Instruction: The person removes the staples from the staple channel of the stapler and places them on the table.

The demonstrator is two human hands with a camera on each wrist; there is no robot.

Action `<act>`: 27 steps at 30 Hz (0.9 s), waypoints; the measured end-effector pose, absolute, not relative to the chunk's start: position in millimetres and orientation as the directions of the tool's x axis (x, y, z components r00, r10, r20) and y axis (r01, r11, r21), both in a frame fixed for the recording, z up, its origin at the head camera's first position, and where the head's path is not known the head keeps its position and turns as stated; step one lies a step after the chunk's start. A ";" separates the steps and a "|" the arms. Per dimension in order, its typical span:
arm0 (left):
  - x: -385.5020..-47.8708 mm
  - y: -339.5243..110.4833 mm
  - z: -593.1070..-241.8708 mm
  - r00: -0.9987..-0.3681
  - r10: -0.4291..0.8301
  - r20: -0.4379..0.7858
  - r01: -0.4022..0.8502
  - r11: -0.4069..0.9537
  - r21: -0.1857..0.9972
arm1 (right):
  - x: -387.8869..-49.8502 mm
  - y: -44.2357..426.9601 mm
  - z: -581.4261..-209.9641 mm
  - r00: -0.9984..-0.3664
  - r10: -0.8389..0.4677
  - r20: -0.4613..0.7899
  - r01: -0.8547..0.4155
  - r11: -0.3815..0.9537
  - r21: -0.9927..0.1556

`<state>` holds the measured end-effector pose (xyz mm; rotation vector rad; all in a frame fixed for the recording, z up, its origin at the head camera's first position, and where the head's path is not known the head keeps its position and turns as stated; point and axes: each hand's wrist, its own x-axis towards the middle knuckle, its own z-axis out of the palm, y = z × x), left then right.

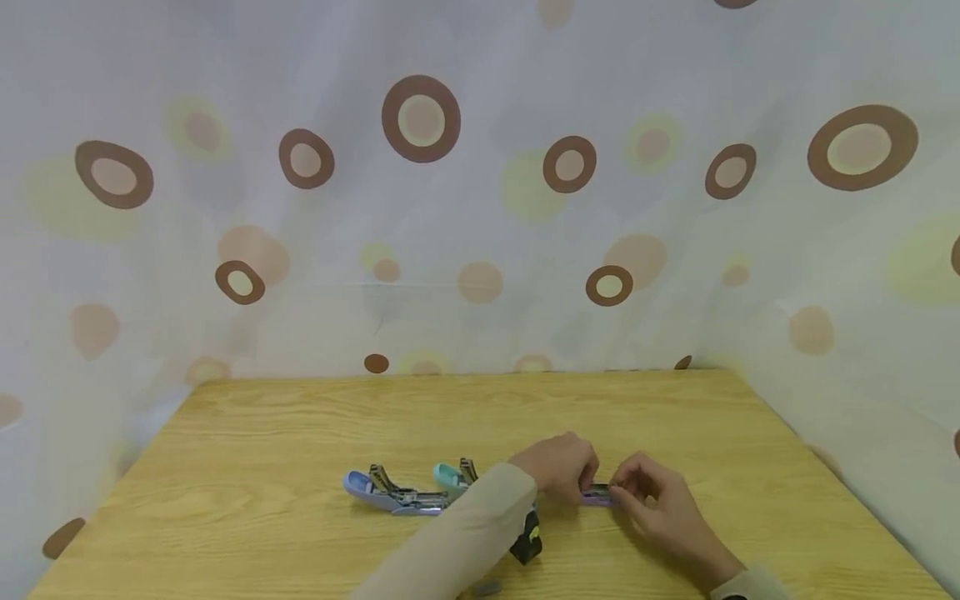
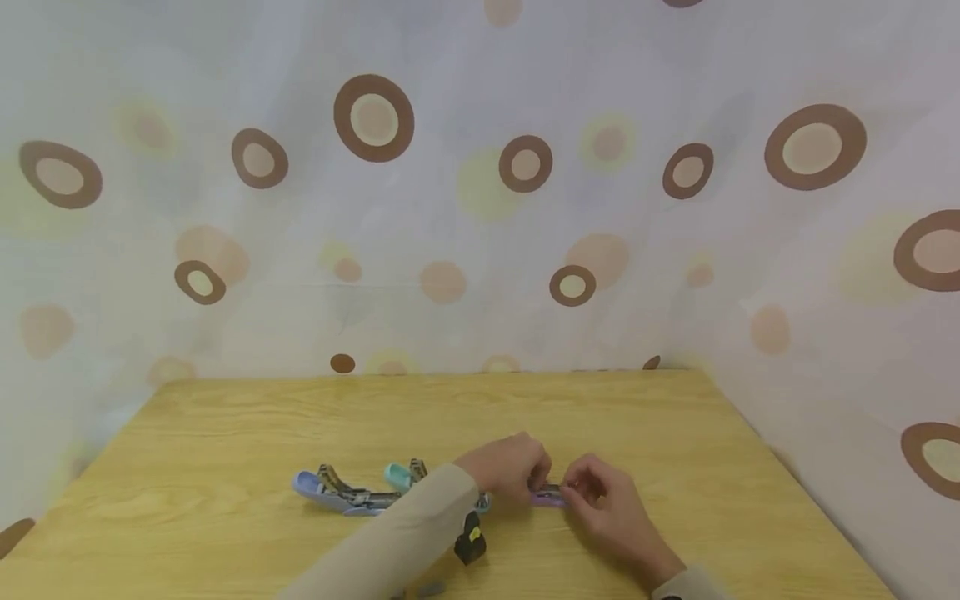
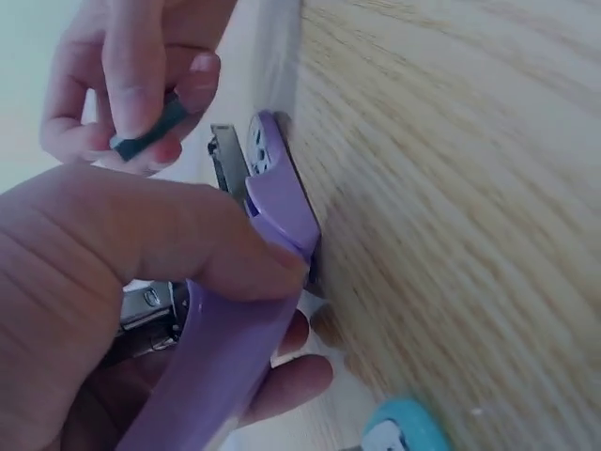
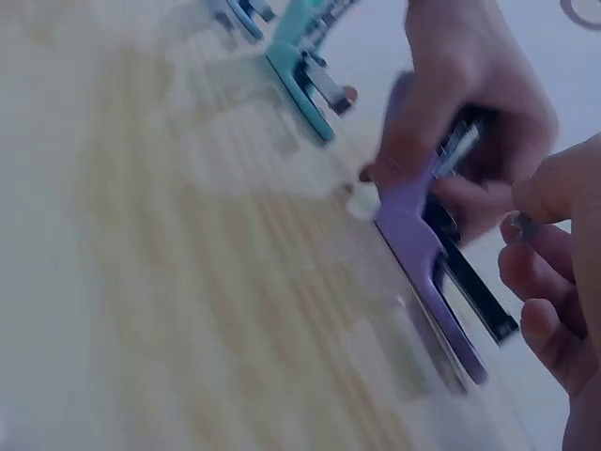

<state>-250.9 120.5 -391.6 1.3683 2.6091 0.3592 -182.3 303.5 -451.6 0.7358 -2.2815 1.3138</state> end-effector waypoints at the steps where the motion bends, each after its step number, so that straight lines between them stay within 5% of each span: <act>1: -251.2 120.4 -391.9 -0.564 0.825 -0.035 0.786 0.549 0.283 | -180.4 300.4 -451.9 -0.764 -0.248 0.595 -0.639 0.414 -0.648; 8: -251.5 119.9 -383.9 -0.605 0.794 -0.055 0.766 0.600 0.229 | -169.7 280.0 -450.1 -0.746 -0.376 0.550 -0.664 0.358 -0.656; 20: -252.4 93.5 -378.8 -0.556 0.829 -0.068 0.724 0.522 0.451 | -155.8 247.6 -463.3 -0.611 -0.601 0.515 -0.745 0.217 -0.631; 27: -242.2 74.9 -365.6 -0.597 0.801 -0.037 0.631 0.498 0.595 | -150.8 233.4 -463.2 -0.557 -0.642 0.528 -0.782 0.189 -0.594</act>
